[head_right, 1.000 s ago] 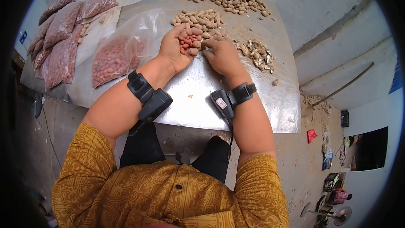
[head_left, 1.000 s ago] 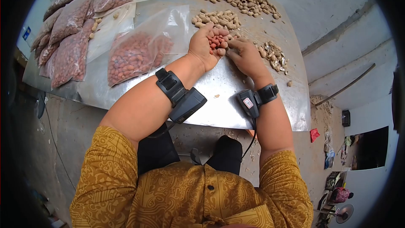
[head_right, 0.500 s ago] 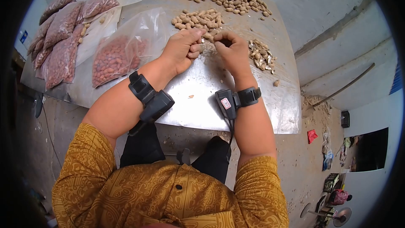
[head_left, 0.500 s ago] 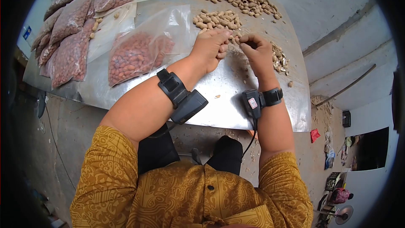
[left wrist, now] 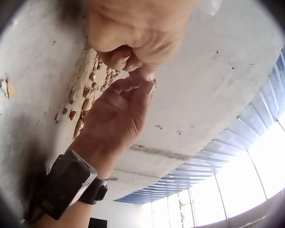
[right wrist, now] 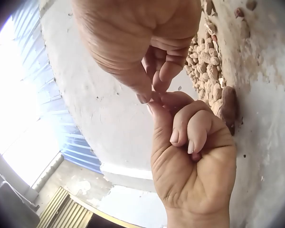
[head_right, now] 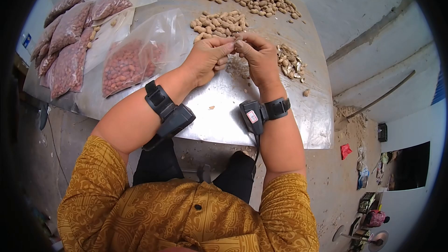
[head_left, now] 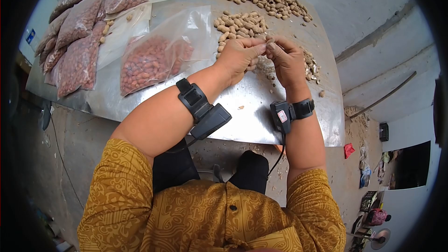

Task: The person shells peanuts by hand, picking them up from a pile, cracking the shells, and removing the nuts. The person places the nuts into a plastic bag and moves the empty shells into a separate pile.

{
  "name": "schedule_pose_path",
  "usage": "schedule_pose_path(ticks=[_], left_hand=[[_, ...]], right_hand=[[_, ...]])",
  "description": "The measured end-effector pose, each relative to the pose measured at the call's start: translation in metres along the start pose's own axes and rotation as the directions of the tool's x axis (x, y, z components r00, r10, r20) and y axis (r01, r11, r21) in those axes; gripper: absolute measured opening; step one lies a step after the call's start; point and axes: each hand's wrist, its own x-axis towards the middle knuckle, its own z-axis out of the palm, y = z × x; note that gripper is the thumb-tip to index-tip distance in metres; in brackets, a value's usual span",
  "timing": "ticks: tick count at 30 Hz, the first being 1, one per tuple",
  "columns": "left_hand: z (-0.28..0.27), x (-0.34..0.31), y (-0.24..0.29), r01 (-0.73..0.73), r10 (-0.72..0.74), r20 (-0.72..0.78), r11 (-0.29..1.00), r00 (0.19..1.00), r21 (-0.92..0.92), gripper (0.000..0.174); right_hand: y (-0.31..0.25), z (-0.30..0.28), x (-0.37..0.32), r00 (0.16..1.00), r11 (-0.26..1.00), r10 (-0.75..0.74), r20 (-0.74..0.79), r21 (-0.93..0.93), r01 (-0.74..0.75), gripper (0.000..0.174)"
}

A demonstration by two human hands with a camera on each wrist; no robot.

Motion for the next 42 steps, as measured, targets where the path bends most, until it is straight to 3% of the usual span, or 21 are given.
schedule_pose_path(ticks=[11,18,30,42], left_hand=[[0.000,0.001,-0.003,-0.021,0.032,-0.128,0.996,0.991,0.088,0.021],[-0.002,0.001,-0.003,-0.021,0.030,-0.105,0.996,0.994,0.087,0.020],[-0.003,0.001,-0.003,-0.021,0.025,-0.105,0.999,0.994,0.041,0.020],[-0.005,0.003,-0.003,-0.007,0.007,-0.082,1.000,0.997,0.005,0.018]], right_hand=[[-0.002,-0.004,0.000,1.000,0.992,0.007,-0.017,-0.127,-0.009,0.010],[-0.003,0.001,-0.001,0.998,0.977,-0.009,-0.064,-0.214,-0.005,0.008],[0.004,0.003,0.000,0.989,0.990,0.032,-0.145,-0.135,-0.052,0.012],[-0.009,0.008,-0.004,0.994,0.921,0.029,-0.110,-0.383,-0.069,0.012]])
